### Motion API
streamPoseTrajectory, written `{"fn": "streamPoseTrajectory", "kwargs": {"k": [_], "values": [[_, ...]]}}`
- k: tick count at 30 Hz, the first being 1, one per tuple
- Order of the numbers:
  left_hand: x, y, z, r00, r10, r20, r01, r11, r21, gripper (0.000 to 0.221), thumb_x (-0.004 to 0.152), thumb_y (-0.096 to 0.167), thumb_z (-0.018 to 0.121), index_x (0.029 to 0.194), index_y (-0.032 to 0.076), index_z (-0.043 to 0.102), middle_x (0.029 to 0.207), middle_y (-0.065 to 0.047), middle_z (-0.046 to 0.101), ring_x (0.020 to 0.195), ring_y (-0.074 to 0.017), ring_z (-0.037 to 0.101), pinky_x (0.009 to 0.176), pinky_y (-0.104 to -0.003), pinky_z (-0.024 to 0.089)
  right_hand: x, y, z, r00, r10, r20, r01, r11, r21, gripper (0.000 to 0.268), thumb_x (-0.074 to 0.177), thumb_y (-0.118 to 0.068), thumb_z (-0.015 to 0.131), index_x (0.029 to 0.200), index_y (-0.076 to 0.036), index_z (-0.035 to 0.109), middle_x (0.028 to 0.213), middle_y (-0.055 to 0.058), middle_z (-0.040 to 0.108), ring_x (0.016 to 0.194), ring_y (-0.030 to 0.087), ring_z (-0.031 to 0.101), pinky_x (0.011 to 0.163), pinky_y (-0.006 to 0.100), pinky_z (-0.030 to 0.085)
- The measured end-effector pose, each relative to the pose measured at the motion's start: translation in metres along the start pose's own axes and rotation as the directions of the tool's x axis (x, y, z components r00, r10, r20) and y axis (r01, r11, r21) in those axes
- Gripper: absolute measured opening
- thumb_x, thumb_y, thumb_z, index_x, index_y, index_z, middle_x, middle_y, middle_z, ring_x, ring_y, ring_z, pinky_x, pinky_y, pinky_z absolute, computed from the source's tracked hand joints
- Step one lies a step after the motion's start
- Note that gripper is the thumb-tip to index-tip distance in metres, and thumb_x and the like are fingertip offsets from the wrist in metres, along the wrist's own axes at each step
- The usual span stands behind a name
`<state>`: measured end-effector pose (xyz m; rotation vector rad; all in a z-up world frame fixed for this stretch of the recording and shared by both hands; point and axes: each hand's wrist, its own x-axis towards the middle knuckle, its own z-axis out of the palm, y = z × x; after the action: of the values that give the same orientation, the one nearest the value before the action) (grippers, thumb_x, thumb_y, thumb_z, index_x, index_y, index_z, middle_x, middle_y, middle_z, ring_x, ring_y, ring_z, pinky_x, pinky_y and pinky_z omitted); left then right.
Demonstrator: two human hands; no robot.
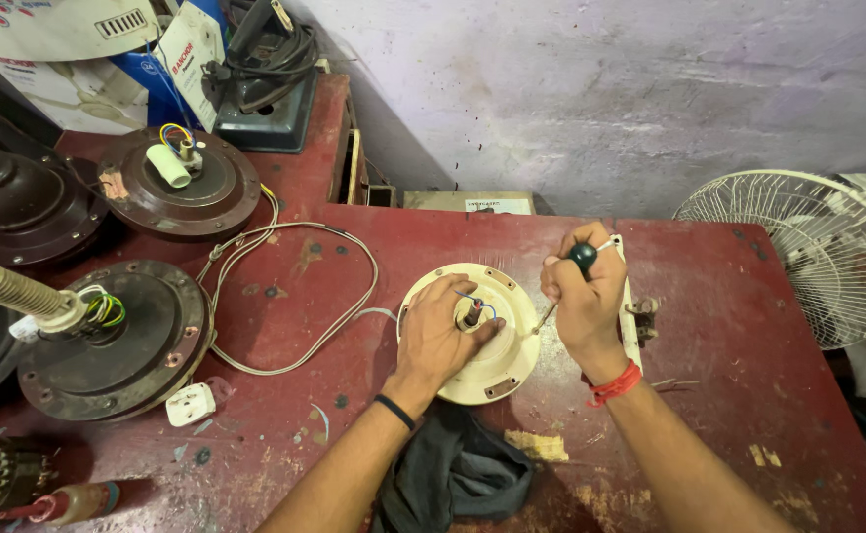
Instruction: The person uses a green screwdriver to adjust wires and components on a white circular electrical part. They wipe the part with a dark cloth, then continue tightening and adjusting the internal wiring.
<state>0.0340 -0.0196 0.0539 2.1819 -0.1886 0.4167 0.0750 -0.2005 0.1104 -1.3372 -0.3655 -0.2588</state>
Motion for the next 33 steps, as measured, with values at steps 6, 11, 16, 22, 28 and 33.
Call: {"fn": "streamPoseTrajectory", "kwargs": {"k": [6, 11, 16, 22, 28, 33], "values": [[0.001, -0.005, 0.003, 0.999, 0.022, -0.026, -0.022, 1.0, 0.014, 0.056, 0.072, 0.039, 0.084, 0.115, 0.004, 0.073, 0.128, -0.013, 0.068, 0.119, -0.037, 0.061, 0.103, -0.047, 0.045, -0.004, 0.002, 0.002, 1.0, -0.02, -0.023, 0.021, 0.999, 0.042, 0.014, 0.091, 0.009, 0.048, 0.089, -0.003, 0.042, 0.071, 0.002, 0.048, 0.057, 0.006, 0.039, 0.051, 0.025, 0.034], [0.002, -0.01, 0.006, 1.0, 0.015, -0.006, -0.015, 1.0, 0.01, 0.056, 0.071, 0.037, 0.085, 0.115, 0.005, 0.072, 0.129, -0.013, 0.067, 0.12, -0.0364, 0.061, 0.105, -0.046, 0.045, -0.004, 0.0, 0.003, 0.999, -0.023, -0.034, 0.022, 0.999, -0.024, 0.01, 0.089, 0.009, 0.045, 0.088, -0.002, 0.043, 0.07, 0.004, 0.05, 0.056, 0.006, 0.039, 0.05, 0.024, 0.033], [0.006, -0.01, 0.007, 1.0, 0.024, 0.011, -0.024, 1.0, 0.012, 0.056, 0.07, 0.036, 0.086, 0.115, 0.005, 0.073, 0.13, -0.013, 0.067, 0.121, -0.0358, 0.06, 0.105, -0.046, 0.045, -0.005, 0.005, 0.002, 1.0, -0.017, 0.016, 0.018, 0.997, -0.077, 0.01, 0.087, 0.007, 0.043, 0.09, -0.001, 0.047, 0.071, 0.004, 0.051, 0.059, 0.006, 0.04, 0.052, 0.023, 0.033], [0.008, -0.006, 0.001, 0.999, -0.007, 0.044, 0.005, 0.999, 0.036, 0.056, 0.07, 0.039, 0.086, 0.113, 0.006, 0.074, 0.129, -0.012, 0.068, 0.12, -0.0353, 0.061, 0.103, -0.047, 0.045, -0.001, 0.009, -0.005, 0.997, 0.074, 0.014, -0.074, 0.997, 0.035, 0.012, 0.082, 0.008, 0.045, 0.089, -0.002, 0.046, 0.073, 0.005, 0.051, 0.057, 0.007, 0.04, 0.051, 0.024, 0.033], [0.009, -0.004, 0.0, 0.999, 0.003, 0.047, -0.003, 1.0, 0.007, 0.057, 0.073, 0.044, 0.084, 0.113, 0.005, 0.073, 0.129, -0.012, 0.068, 0.121, -0.0339, 0.062, 0.104, -0.046, 0.046, 0.015, 0.005, -0.034, 0.98, 0.167, 0.107, -0.192, 0.931, 0.31, 0.015, 0.081, 0.008, 0.045, 0.089, -0.004, 0.043, 0.067, 0.003, 0.043, 0.052, 0.009, 0.033, 0.046, 0.025, 0.029], [0.01, -0.005, 0.0, 0.998, 0.005, 0.056, -0.004, 1.0, -0.03, 0.058, 0.074, 0.048, 0.082, 0.113, 0.006, 0.073, 0.128, -0.009, 0.069, 0.119, -0.0312, 0.065, 0.102, -0.043, 0.05, 0.021, 0.004, -0.039, 0.977, 0.2, 0.068, -0.211, 0.932, 0.293, 0.012, 0.088, 0.005, 0.048, 0.093, -0.005, 0.044, 0.07, 0.004, 0.044, 0.057, 0.01, 0.038, 0.049, 0.027, 0.033]]}}
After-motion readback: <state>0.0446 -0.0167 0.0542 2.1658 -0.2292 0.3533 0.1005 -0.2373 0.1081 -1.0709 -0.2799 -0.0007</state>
